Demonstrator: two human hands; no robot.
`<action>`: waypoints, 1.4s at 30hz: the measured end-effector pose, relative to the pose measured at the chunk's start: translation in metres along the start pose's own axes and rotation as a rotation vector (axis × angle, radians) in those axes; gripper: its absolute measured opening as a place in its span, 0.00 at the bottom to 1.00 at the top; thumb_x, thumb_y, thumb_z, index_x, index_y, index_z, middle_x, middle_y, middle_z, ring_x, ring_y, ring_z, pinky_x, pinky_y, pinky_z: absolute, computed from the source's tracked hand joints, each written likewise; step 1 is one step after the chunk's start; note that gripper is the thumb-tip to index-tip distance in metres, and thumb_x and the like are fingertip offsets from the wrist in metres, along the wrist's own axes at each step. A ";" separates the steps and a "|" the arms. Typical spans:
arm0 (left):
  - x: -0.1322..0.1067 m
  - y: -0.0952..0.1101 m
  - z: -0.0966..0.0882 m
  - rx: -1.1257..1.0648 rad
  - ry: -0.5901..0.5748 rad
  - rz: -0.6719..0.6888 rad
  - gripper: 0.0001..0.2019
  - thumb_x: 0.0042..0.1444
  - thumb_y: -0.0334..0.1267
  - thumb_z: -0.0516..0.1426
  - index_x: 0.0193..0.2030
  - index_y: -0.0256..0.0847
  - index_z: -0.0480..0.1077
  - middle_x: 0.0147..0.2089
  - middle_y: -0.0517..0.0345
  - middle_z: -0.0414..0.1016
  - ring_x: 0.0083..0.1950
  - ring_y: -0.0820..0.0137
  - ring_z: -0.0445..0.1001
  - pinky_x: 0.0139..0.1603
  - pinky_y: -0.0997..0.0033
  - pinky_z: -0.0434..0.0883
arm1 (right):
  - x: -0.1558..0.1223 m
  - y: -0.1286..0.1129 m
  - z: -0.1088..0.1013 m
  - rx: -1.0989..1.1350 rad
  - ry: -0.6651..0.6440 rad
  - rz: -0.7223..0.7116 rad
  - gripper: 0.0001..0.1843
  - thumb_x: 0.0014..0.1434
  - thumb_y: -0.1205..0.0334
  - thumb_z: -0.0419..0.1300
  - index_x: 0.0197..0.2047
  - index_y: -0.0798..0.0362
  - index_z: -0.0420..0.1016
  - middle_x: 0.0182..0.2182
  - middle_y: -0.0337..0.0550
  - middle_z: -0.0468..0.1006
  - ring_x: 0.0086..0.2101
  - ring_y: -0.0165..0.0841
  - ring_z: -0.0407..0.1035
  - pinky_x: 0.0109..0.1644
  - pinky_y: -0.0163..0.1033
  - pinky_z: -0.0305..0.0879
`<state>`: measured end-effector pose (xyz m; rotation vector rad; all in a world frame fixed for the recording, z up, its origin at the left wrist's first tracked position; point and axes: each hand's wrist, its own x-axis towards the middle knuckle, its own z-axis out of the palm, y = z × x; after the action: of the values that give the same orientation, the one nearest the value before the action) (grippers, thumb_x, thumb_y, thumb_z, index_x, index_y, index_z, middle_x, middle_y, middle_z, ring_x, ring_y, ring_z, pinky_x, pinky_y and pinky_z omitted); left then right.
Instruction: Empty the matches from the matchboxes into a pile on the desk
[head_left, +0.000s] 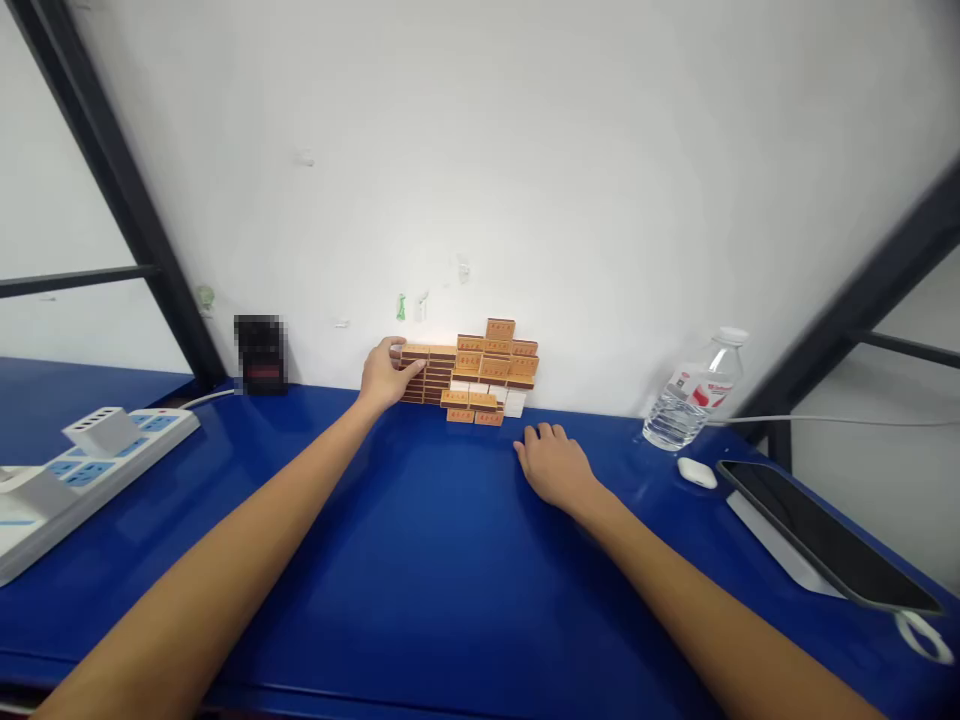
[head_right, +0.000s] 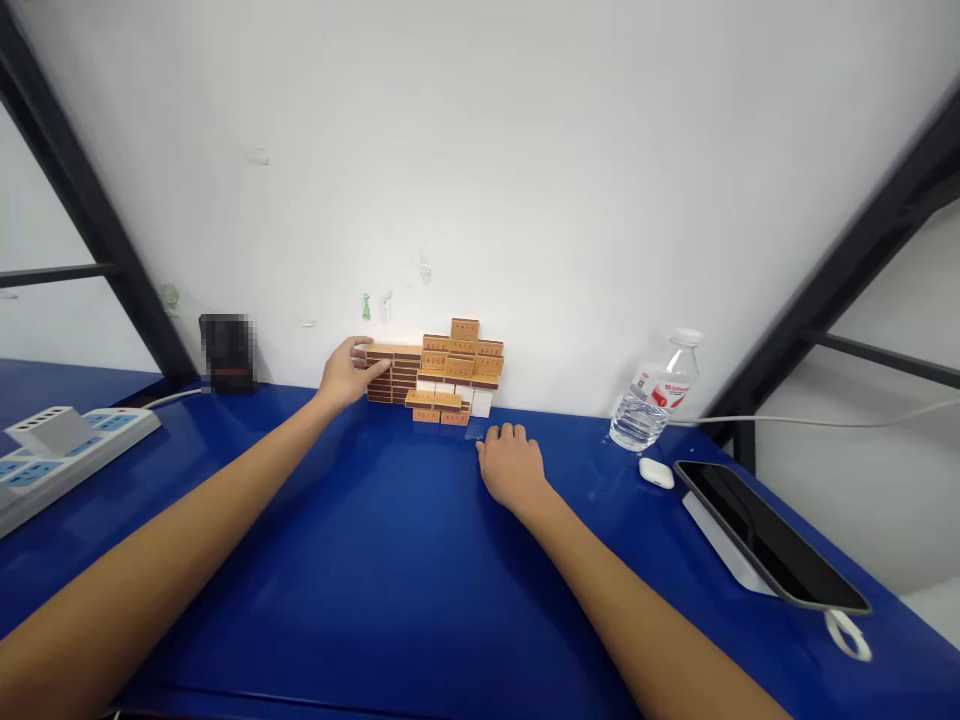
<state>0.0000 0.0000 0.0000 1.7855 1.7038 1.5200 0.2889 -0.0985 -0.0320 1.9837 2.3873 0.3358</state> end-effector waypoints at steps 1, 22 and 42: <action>0.001 -0.001 0.000 -0.003 0.002 0.002 0.26 0.55 0.43 0.69 0.58 0.40 0.70 0.49 0.46 0.76 0.45 0.58 0.78 0.44 0.58 0.75 | 0.000 0.000 0.000 -0.001 0.002 0.000 0.24 0.77 0.57 0.44 0.60 0.63 0.73 0.55 0.64 0.76 0.56 0.50 0.69 0.51 0.48 0.70; 0.021 -0.022 -0.018 -0.083 -0.175 0.199 0.24 0.49 0.46 0.72 0.50 0.42 0.72 0.45 0.54 0.78 0.44 0.65 0.78 0.48 0.62 0.75 | -0.001 0.000 -0.002 -0.013 -0.026 0.001 0.25 0.77 0.57 0.42 0.61 0.63 0.72 0.57 0.67 0.74 0.57 0.50 0.68 0.52 0.47 0.68; 0.023 -0.013 -0.024 -0.089 -0.156 0.213 0.20 0.48 0.47 0.72 0.44 0.40 0.76 0.38 0.54 0.79 0.40 0.65 0.77 0.49 0.61 0.75 | 0.000 0.003 0.000 0.010 -0.023 -0.008 0.26 0.77 0.55 0.43 0.61 0.64 0.72 0.57 0.66 0.74 0.57 0.50 0.67 0.53 0.48 0.68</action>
<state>-0.0315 0.0118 0.0116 2.0329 1.3900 1.4656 0.2912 -0.0978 -0.0311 1.9698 2.3871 0.2999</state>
